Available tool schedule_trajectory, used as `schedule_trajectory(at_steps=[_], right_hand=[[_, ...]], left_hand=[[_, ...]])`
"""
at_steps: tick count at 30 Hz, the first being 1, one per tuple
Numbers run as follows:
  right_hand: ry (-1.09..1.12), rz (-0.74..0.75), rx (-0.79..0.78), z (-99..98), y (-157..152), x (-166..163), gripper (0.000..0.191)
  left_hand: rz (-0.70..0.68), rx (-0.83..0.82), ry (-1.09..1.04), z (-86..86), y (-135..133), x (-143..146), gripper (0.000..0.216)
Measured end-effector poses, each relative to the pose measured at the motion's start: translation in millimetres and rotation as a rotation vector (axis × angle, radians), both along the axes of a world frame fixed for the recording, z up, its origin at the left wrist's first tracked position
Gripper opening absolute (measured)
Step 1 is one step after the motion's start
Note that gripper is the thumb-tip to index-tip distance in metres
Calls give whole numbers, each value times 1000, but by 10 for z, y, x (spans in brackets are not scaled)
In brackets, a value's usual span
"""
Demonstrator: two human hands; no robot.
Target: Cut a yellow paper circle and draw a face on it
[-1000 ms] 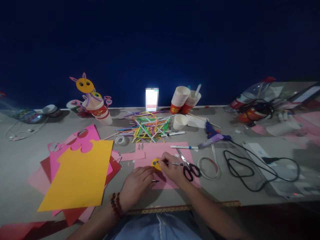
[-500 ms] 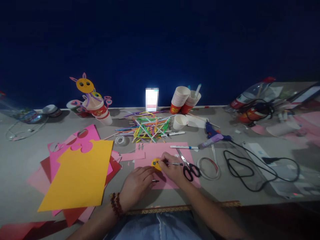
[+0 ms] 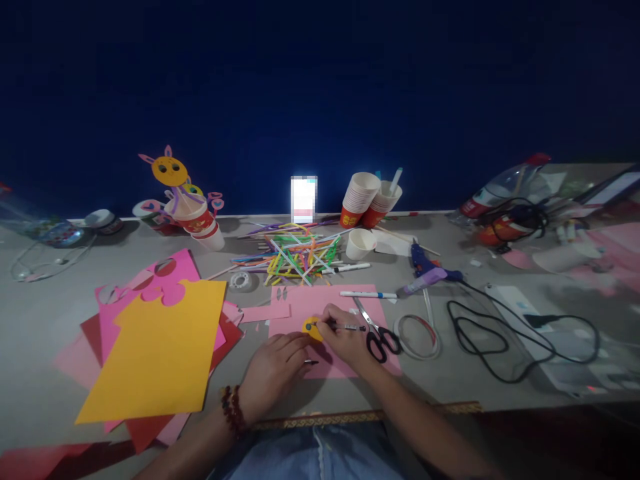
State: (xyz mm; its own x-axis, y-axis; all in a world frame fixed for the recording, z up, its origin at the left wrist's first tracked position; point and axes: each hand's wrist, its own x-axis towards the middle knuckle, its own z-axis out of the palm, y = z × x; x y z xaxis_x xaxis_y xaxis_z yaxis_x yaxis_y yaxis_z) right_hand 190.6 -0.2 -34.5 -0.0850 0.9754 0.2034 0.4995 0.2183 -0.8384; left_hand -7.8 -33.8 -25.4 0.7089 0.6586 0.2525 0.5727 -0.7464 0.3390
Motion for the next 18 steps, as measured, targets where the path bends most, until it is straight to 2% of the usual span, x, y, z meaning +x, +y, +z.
schedule_trajectory(at_steps=[18], right_hand=[[17, -1, 4, -13, 12, 0, 17]], left_hand=[[2, 8, -11, -8, 0, 3, 18]])
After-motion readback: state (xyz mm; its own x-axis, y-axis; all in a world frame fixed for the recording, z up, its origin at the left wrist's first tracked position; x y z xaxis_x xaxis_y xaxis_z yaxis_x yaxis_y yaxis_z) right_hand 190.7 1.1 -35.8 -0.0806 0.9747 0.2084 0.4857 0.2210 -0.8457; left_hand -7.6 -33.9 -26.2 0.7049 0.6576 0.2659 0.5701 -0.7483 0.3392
